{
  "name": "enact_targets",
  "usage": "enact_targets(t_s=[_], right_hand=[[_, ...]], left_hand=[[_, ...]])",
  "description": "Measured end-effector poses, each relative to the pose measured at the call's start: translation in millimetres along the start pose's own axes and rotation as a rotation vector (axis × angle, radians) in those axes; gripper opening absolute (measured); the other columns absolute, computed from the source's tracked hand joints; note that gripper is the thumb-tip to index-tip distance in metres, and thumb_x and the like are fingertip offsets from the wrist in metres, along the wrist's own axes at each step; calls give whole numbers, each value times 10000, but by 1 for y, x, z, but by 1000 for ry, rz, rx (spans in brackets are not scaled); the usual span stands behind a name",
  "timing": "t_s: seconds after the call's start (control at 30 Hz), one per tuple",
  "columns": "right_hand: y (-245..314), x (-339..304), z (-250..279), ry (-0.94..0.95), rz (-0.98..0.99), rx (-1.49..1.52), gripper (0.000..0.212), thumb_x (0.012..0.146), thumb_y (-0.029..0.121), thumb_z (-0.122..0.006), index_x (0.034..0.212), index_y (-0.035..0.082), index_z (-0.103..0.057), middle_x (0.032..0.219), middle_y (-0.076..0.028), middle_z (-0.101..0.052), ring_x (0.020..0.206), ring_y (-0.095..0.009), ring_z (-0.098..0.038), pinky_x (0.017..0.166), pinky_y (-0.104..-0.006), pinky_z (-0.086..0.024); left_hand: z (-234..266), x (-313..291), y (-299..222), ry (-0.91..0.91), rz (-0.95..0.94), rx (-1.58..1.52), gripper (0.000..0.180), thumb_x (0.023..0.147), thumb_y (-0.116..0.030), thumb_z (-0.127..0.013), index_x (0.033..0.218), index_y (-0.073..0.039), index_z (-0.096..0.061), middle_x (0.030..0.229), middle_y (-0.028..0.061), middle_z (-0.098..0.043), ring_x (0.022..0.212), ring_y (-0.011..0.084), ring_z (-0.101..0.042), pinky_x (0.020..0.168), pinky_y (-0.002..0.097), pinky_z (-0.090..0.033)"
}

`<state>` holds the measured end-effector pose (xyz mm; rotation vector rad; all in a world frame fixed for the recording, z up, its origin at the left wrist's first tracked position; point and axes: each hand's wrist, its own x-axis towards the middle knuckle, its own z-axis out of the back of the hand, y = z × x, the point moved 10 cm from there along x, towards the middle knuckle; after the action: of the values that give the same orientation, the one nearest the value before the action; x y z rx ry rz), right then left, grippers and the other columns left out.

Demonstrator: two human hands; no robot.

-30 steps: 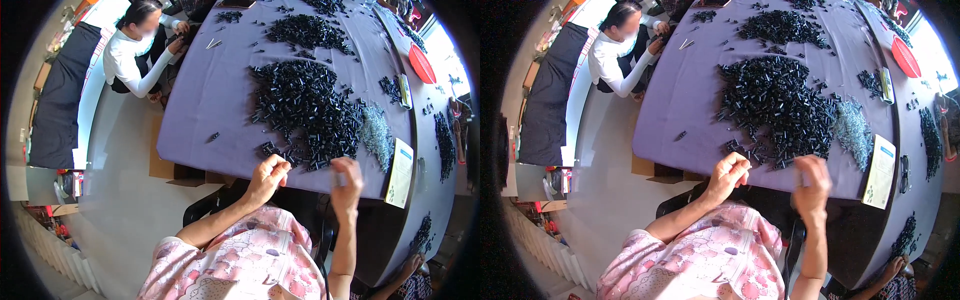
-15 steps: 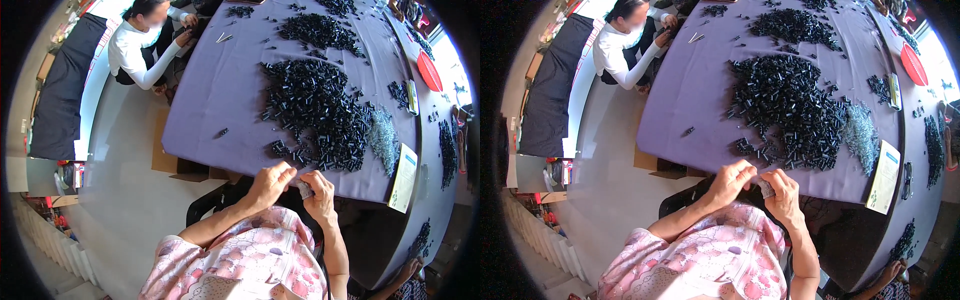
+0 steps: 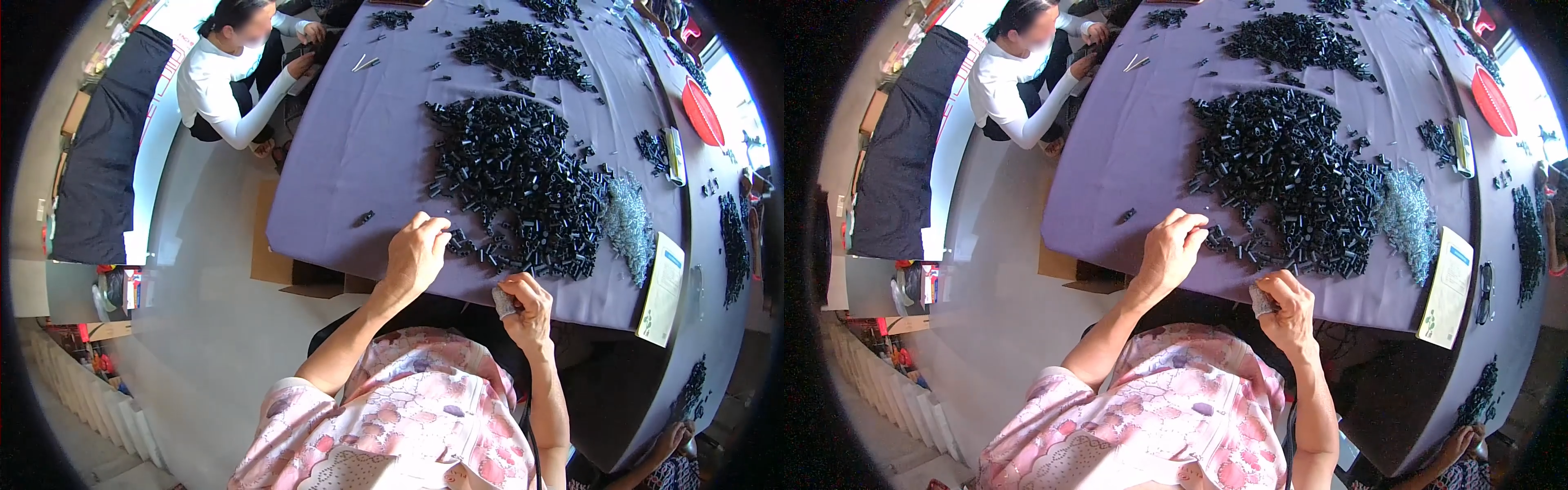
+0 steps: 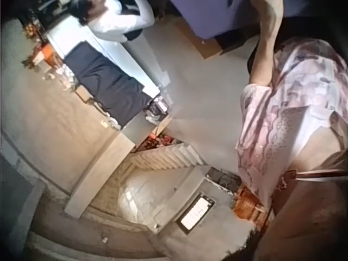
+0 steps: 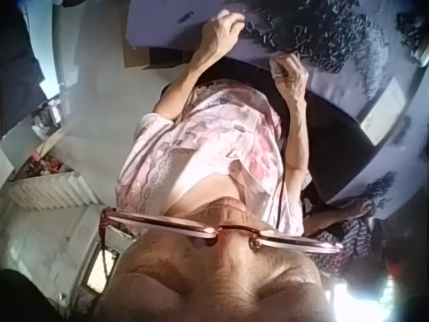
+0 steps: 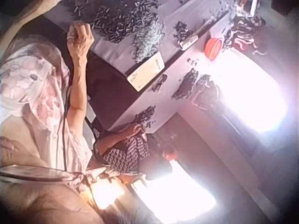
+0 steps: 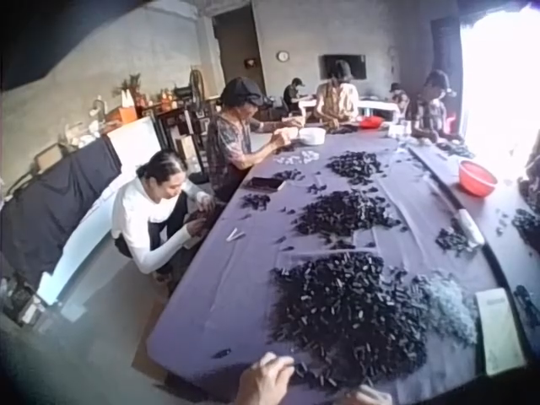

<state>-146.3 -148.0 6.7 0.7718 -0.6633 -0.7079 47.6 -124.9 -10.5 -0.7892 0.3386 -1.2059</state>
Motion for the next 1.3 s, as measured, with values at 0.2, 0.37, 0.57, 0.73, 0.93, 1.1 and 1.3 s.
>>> enact_targets(t_s=[0.2,0.37,0.57,0.73,0.93,1.1,1.3], right_hand=[[-6,-1,-4,10,-65,-6,317,522,-95,-566,816,14,-605,852,-109,-626,744,-304,-630,649,-321,-509],[-1,1,-4,-18,-34,-30,294,561,-106,-607,824,25,-623,825,-98,-639,746,-293,-640,653,-324,-514],[1,2,-5,-45,-54,-37,269,588,-106,-631,826,20,-625,814,-97,-642,744,-279,-646,650,-316,-517],[1,2,-5,-46,-63,-39,275,589,-110,-633,833,17,-623,812,-99,-642,743,-279,-647,649,-314,-519],[6,1,-3,-76,-48,-34,295,589,-131,-601,851,5,-610,813,-111,-635,749,-295,-644,659,-314,-515],[9,4,-1,-97,-98,76,326,601,-142,-546,887,3,-607,820,-118,-627,749,-292,-634,653,-309,-495],[39,28,1,-84,-60,157,377,613,-127,-516,950,11,-613,849,-111,-626,739,-258,-617,627,-299,-466]], left_hand=[[-2,3,-13,10,-141,87,122,826,-75,-604,932,-36,-652,843,122,-585,761,288,-617,676,371,-514],[-4,6,-21,32,-253,119,89,811,-54,-618,883,-30,-664,819,106,-581,770,282,-607,696,356,-510],[-11,9,-16,84,-202,113,66,796,-48,-639,856,-34,-615,842,101,-561,813,281,-595,727,368,-504],[-15,10,-23,74,-278,157,108,799,-57,-646,886,-44,-584,866,100,-542,856,273,-582,728,374,-503],[4,12,-12,-15,-139,-2,110,829,-50,-624,919,-20,-568,865,106,-570,756,270,-602,685,341,-495],[8,-6,-15,95,38,-532,90,863,-30,-604,943,-13,-568,832,40,-581,705,123,-554,627,271,-465],[-14,-23,-14,190,234,-935,125,886,-35,-602,1010,-36,-604,815,-18,-573,720,44,-525,618,193,-443]])
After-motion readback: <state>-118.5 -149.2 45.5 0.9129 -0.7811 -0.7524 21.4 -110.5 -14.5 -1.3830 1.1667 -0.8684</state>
